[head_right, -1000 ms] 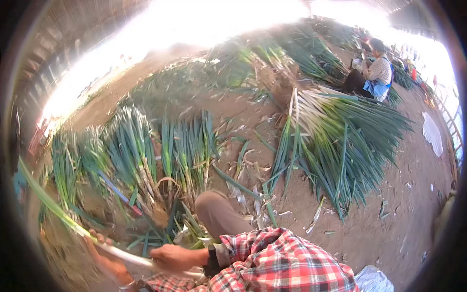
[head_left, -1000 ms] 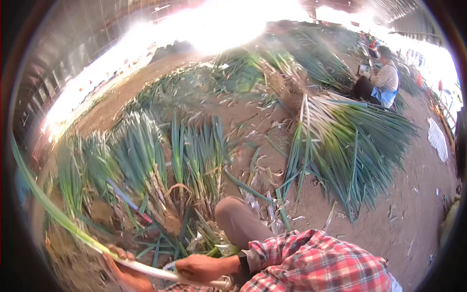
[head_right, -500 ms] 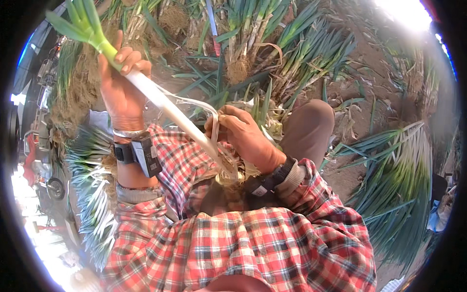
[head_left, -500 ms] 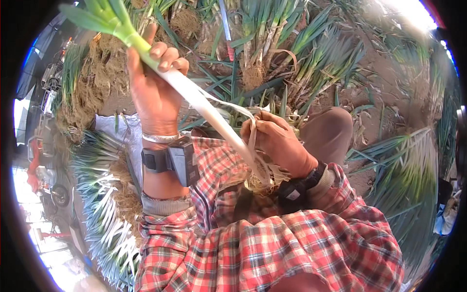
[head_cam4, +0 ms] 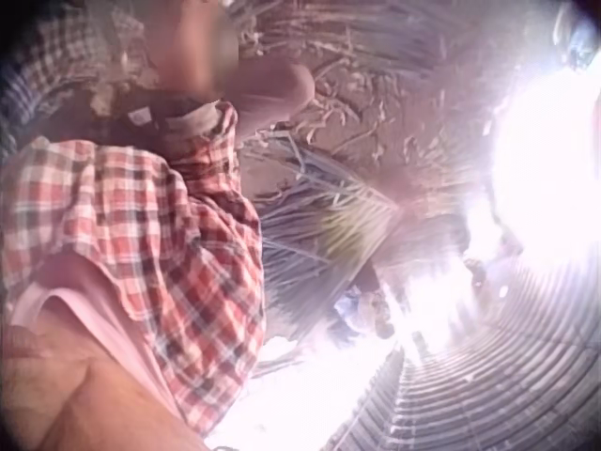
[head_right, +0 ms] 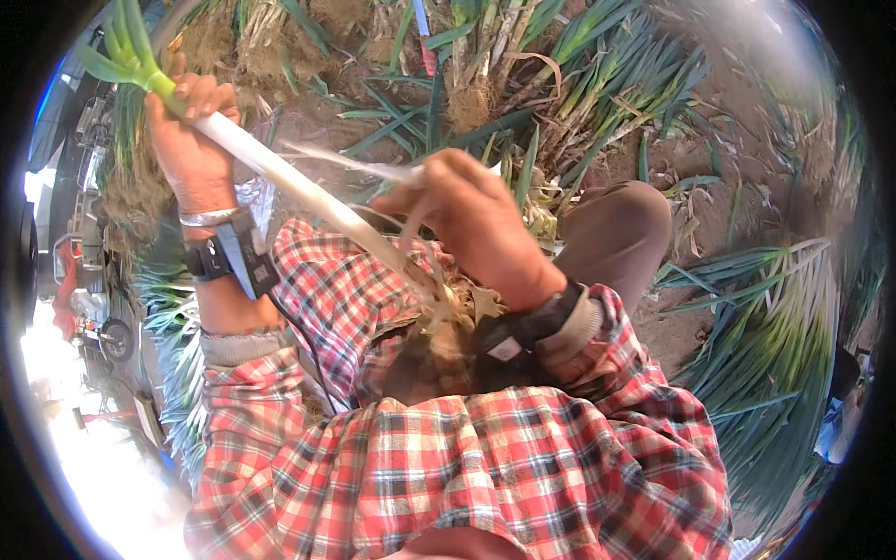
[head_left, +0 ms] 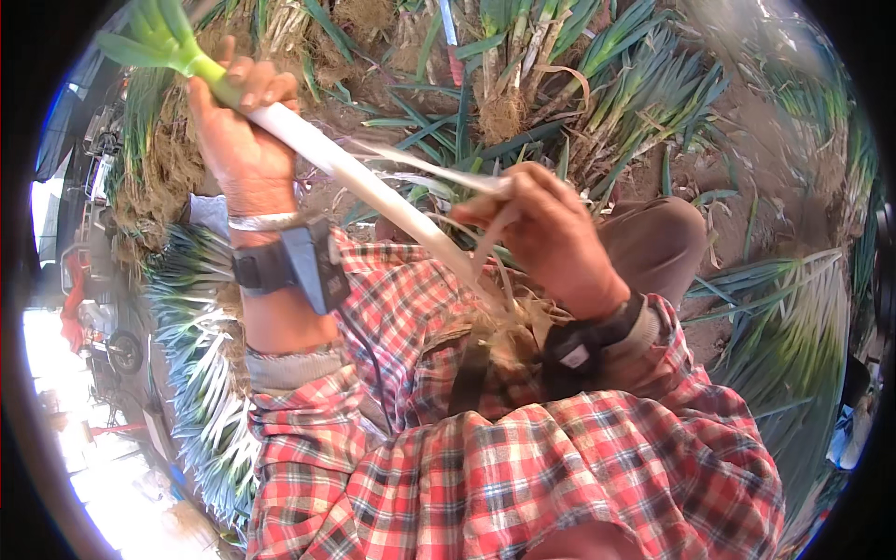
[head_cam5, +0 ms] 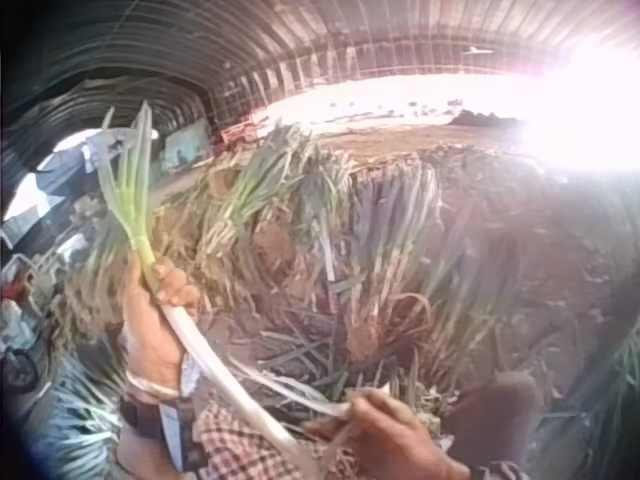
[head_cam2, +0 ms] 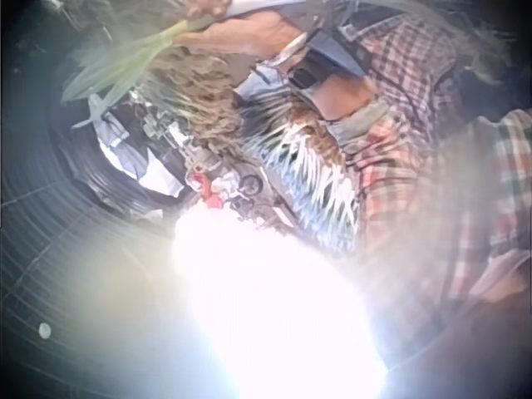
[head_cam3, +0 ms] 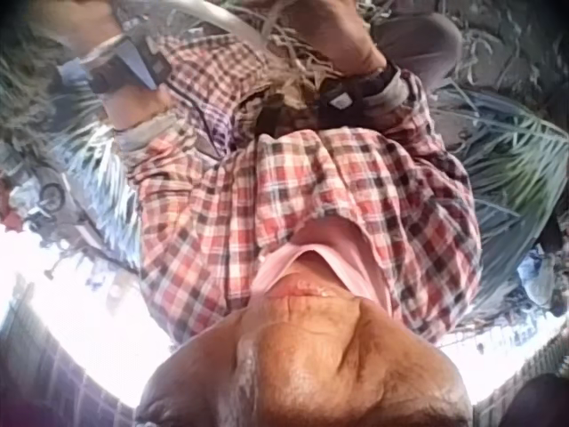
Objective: The person picks up a leek, peels away the outer layers by hand, and places it onto a pile before repeating the process with another leek.
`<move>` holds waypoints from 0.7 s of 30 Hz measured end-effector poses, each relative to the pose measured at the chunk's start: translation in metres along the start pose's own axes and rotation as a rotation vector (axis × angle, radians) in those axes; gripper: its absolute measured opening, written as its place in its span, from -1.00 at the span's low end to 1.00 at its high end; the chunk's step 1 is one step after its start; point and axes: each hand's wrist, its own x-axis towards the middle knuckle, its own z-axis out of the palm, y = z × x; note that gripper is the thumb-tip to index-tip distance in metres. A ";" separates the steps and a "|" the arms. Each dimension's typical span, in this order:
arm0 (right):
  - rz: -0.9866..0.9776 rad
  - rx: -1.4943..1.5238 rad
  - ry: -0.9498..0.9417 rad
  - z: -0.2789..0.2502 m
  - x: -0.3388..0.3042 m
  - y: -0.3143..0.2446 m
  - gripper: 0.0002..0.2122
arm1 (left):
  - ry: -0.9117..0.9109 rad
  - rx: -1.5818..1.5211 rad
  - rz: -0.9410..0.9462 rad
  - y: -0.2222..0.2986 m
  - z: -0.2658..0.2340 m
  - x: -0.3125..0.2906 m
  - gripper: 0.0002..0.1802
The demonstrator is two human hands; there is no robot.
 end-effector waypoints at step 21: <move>-0.254 -0.984 -0.371 0.017 -0.001 0.027 -0.78 | -0.012 0.031 0.248 0.098 0.026 -0.008 -0.61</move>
